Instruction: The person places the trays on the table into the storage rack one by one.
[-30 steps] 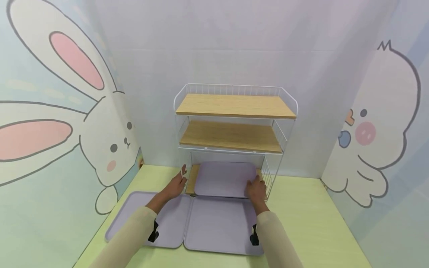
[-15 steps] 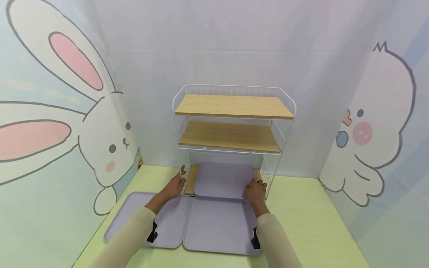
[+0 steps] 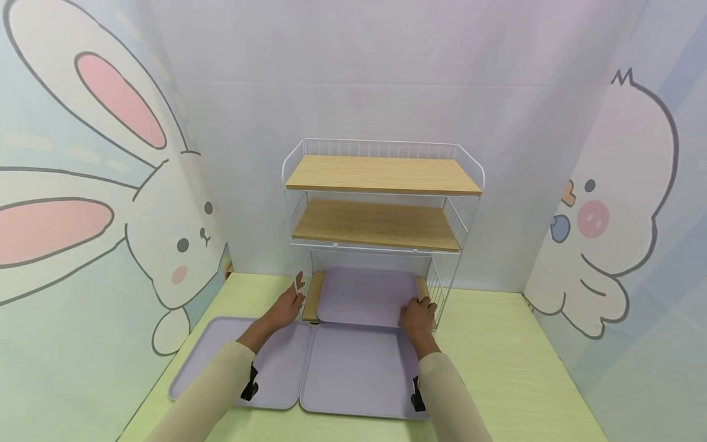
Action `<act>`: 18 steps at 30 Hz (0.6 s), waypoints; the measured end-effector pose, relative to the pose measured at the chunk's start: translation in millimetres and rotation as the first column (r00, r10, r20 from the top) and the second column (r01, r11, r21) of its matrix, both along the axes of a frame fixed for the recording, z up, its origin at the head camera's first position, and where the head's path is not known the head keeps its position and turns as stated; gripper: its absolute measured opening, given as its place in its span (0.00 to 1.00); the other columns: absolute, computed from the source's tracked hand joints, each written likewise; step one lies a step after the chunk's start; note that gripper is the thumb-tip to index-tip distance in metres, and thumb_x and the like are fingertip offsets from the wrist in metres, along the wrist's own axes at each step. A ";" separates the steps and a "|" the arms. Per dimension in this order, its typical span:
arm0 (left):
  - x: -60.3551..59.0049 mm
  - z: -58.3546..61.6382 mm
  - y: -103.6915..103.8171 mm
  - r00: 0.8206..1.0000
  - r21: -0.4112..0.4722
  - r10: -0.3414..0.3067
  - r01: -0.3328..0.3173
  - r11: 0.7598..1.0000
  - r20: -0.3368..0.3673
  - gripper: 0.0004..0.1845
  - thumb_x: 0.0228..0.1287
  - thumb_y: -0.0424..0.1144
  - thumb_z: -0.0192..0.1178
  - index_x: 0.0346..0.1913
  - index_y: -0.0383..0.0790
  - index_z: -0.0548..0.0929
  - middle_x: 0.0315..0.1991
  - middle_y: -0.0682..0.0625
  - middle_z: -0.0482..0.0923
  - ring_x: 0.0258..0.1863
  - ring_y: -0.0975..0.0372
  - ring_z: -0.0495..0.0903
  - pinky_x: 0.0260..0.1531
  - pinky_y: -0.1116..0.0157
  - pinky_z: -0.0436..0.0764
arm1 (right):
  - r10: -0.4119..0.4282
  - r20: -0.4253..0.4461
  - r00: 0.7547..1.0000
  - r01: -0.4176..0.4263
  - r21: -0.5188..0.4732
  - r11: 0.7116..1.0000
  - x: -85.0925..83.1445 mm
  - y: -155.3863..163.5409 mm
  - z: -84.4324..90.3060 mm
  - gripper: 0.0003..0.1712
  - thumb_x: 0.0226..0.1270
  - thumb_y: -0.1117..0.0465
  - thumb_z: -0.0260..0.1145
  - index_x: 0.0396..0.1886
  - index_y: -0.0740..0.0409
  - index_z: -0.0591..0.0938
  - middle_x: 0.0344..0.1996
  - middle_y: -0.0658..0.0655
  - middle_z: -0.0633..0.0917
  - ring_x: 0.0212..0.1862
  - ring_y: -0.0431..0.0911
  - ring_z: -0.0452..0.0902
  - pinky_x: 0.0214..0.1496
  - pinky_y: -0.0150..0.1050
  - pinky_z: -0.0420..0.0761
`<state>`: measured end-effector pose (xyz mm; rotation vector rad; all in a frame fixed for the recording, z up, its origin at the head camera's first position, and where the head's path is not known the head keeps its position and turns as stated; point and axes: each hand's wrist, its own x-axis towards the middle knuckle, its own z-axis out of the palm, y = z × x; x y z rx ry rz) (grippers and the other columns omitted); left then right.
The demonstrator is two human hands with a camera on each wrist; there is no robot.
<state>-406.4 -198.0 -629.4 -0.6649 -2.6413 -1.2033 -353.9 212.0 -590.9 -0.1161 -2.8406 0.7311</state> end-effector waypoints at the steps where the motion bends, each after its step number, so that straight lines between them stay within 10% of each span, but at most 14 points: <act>1: -0.1 0.0 0.0 1.000 0.000 -0.001 0.001 1.000 -0.003 0.39 0.92 0.44 0.38 0.94 0.35 0.40 0.87 0.24 0.59 0.86 0.35 0.66 0.87 0.46 0.68 | 0.005 -0.003 1.000 -0.005 0.007 1.000 -1.8 1.0 -3.3 0.24 0.83 0.58 0.58 0.52 0.82 0.80 0.60 0.90 0.72 0.63 0.85 0.66 0.60 0.75 0.81; 3: -2.1 -2.3 -0.6 1.000 0.006 -0.003 0.003 1.000 0.010 0.39 0.92 0.44 0.38 0.94 0.37 0.38 0.88 0.26 0.58 0.87 0.36 0.65 0.87 0.44 0.67 | 0.020 -0.006 1.000 -0.020 0.008 1.000 -4.6 3.6 -7.8 0.26 0.84 0.57 0.57 0.53 0.82 0.80 0.61 0.91 0.71 0.64 0.86 0.65 0.61 0.75 0.79; 5: -24.7 -28.7 -4.1 0.999 0.015 0.018 -0.019 1.000 0.031 0.39 0.93 0.47 0.37 0.94 0.42 0.37 0.88 0.27 0.58 0.86 0.35 0.66 0.85 0.41 0.70 | 0.037 -0.006 0.999 -0.037 -0.007 0.999 -6.6 6.0 -11.8 0.28 0.83 0.55 0.57 0.59 0.82 0.79 0.63 0.91 0.71 0.65 0.87 0.64 0.64 0.77 0.77; 18: -41.6 -49.5 -11.6 0.996 0.023 0.004 -0.007 1.000 0.090 0.40 0.91 0.44 0.40 0.95 0.47 0.36 0.86 0.26 0.62 0.84 0.34 0.69 0.82 0.33 0.70 | 0.101 -0.069 0.993 -0.108 -0.108 0.988 17.6 11.2 12.2 0.43 0.78 0.49 0.67 0.82 0.71 0.72 0.69 0.88 0.73 0.66 0.84 0.70 0.65 0.78 0.73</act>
